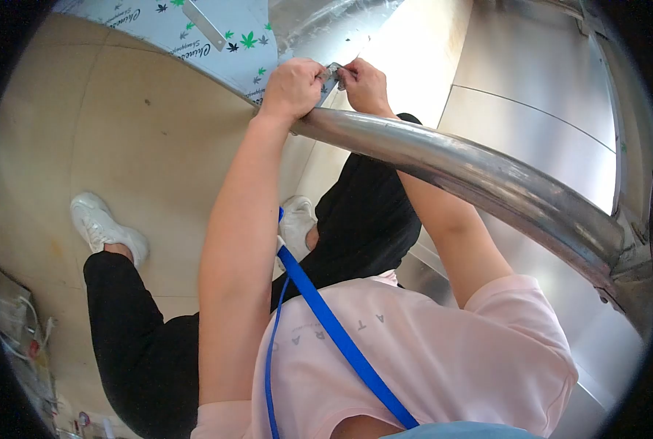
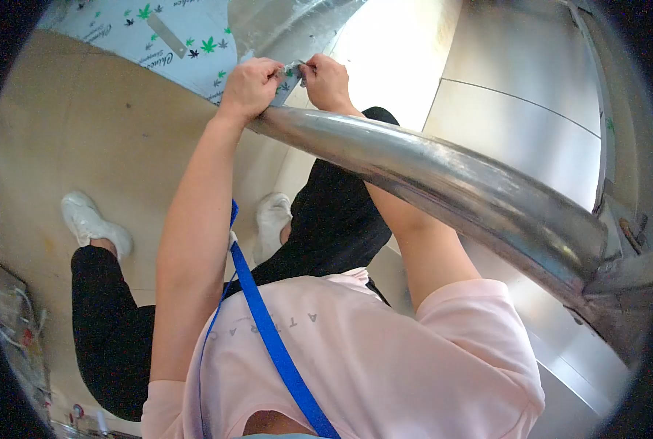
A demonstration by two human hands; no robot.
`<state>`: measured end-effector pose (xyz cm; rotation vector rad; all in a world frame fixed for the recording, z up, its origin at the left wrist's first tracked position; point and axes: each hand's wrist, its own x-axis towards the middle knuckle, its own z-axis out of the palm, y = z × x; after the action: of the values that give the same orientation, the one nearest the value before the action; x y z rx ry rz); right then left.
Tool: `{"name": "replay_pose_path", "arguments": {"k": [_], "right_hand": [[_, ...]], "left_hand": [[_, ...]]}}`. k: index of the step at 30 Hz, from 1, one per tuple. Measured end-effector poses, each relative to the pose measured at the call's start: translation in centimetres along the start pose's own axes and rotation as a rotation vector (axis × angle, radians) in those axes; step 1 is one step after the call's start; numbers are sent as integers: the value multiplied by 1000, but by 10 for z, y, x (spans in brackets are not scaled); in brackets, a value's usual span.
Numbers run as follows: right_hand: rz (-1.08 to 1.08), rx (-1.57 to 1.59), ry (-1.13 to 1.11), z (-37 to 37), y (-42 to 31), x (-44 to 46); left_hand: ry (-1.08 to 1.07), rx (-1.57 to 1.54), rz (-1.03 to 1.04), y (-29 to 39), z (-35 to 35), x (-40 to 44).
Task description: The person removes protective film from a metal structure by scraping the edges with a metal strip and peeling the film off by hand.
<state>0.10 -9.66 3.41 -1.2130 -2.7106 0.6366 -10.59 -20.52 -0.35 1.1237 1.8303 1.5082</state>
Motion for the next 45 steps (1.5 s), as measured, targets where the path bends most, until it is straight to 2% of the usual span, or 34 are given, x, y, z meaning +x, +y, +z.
{"name": "replay_pose_path", "arguments": {"k": [3, 10, 13, 14, 17, 18, 20, 22, 24, 25, 27, 30, 33, 34, 37, 38, 40, 42, 43, 44, 45], "right_hand": [[1, -148, 34, -2, -4, -19], [80, 131, -148, -25, -27, -74], [131, -14, 96, -15, -27, -57], [137, 34, 80, -22, -26, -50], [-239, -109, -3, -37, -24, -18], [-194, -146, -215, -36, -19, -13], [-120, -120, -462, -33, -23, -6], [-79, -265, -565, -28, -26, 0], [-114, -133, -434, -13, -8, -1], [-9, -156, -457, -14, -17, 1], [-123, -144, -394, -13, -16, -1], [-114, -7, -317, -14, -17, -9], [-236, 118, -185, 10, 17, -16], [-214, 157, -201, 5, 12, -21], [-25, 283, -459, -16, -8, -30], [-123, 252, -331, -16, -8, -30], [-283, 180, -69, -7, -6, -36], [-113, 420, -193, 11, 3, -33], [-281, 378, -30, 15, 6, -37], [-327, 282, 73, 29, 11, -35], [-362, 182, 182, 43, 16, -33]], "left_hand": [[20, -10, 46, -1, -1, 0], [-121, -53, -23, 0, -9, -1], [-139, -69, -14, 3, -13, 0], [-129, -53, 4, 3, -12, -1], [-46, -11, 73, 4, -10, 6], [-65, 51, 74, 4, -10, 8], [-181, 199, 61, 6, -9, 16], [-303, 292, 91, 4, -4, 26], [-526, 390, 40, 19, -16, 32], [-574, 429, 32, 30, -25, 34], [-594, 499, 68, 29, -18, 36], [-664, 614, 212, 19, -11, 41], [-783, 696, 304, 24, -10, 45], [-846, 712, 291, 29, -12, 48], [-927, 731, 310, 34, -13, 51], [-940, 738, 325, 30, -12, 51], [-802, 629, 392, 28, -15, 45], [-780, 551, 456, 17, -15, 47], [-809, 524, 495, 15, -16, 49], [-838, 497, 534, 14, -17, 50], [-935, 540, 349, -12, -16, 56]]}}
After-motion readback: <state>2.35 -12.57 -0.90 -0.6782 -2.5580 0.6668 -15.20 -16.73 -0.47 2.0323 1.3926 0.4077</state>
